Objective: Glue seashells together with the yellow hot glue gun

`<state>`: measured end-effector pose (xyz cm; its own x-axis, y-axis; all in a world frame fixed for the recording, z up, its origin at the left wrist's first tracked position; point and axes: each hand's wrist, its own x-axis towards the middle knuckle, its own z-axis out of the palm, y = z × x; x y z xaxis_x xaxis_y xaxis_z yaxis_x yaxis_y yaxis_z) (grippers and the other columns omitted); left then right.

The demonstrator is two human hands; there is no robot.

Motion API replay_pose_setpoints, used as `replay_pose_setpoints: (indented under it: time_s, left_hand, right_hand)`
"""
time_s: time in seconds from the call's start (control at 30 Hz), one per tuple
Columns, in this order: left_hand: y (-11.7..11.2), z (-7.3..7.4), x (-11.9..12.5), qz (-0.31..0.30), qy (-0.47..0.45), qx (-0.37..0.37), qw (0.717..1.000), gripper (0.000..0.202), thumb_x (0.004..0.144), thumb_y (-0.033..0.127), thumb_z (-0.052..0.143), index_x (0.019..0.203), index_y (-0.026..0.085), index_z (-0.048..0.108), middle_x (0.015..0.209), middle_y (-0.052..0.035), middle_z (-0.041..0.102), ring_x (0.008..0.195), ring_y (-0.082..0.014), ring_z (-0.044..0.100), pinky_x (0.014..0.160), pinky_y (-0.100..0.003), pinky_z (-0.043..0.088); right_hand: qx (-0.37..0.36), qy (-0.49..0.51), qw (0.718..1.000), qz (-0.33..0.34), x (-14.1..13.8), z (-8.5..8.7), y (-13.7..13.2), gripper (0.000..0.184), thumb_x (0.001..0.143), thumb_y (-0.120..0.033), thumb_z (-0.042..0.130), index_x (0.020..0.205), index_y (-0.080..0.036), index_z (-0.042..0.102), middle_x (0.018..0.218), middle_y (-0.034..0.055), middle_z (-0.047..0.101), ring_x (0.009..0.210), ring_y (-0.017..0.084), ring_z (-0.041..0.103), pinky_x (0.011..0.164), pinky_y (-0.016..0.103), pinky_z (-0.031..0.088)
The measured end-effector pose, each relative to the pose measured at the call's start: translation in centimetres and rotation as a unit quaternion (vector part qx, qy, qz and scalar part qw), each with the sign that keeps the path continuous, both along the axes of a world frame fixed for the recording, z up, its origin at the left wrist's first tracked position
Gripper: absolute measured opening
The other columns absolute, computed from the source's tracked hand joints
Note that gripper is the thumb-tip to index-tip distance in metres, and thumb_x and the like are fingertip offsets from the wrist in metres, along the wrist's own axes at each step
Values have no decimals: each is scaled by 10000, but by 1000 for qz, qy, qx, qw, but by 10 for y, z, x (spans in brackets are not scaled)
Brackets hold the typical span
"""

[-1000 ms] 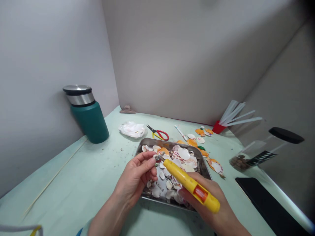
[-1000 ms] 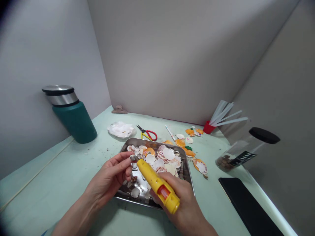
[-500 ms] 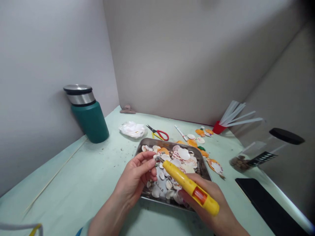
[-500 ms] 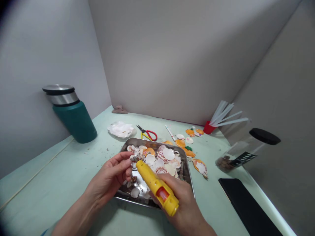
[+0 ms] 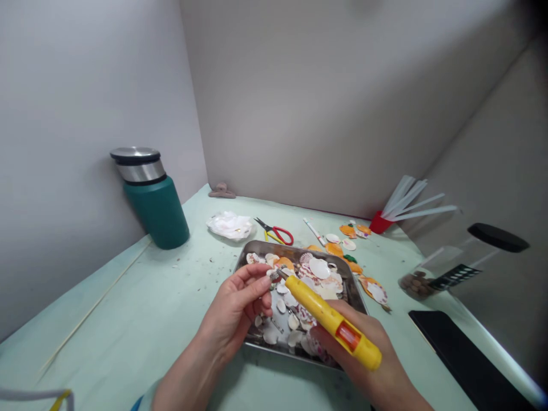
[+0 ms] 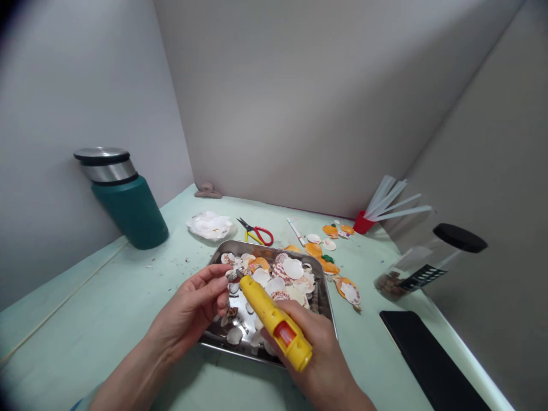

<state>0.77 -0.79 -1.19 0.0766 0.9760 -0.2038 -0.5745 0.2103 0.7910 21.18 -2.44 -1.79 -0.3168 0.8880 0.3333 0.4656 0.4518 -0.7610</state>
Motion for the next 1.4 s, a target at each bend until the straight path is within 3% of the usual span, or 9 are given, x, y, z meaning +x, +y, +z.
replay_pose_setpoints:
  time_s: [0.87, 1.07, 1.27, 1.4]
  left_hand:
    - [0, 2, 1, 15, 0, -26, 1000, 260, 663, 224, 770, 887, 110, 702, 481, 16, 590, 396, -49, 478, 437, -153, 421]
    - [0, 1, 0, -15, -11, -6, 1000, 263, 725, 214, 723, 965, 108, 701, 506, 1, 606, 445, -66, 526, 496, -171, 455]
    - [-1, 0, -3, -35, -28, 20, 999, 298, 746, 199, 691, 1030, 108, 693, 583, -26, 634, 509, -86, 566, 534, -185, 467]
    - [-3, 4, -3, -37, -18, 15, 999, 321, 761, 287, 687, 1033, 115, 696, 530, -8, 600, 424, -59, 499, 434, -152, 398]
  right_hand:
    - [37, -10, 999, 20, 3, -1, 1, 122, 819, -295, 627, 904, -208, 632, 781, 12, 701, 621, 153, 648, 570, 224, 527]
    - [95, 1, 995, 44, 3, -4, 2, 126, 797, -191, 616, 921, -216, 619, 755, -1, 689, 592, 150, 632, 555, 215, 501]
    - [165, -7, 984, 71, 3, 0, 2, 91, 857, -287, 555, 884, -216, 605, 715, 27, 702, 608, 179, 661, 509, 220, 483]
    - [202, -5, 976, 77, 0, 4, 3, 167, 894, -359, 515, 917, -207, 581, 702, 31, 698, 585, 169, 661, 499, 213, 477]
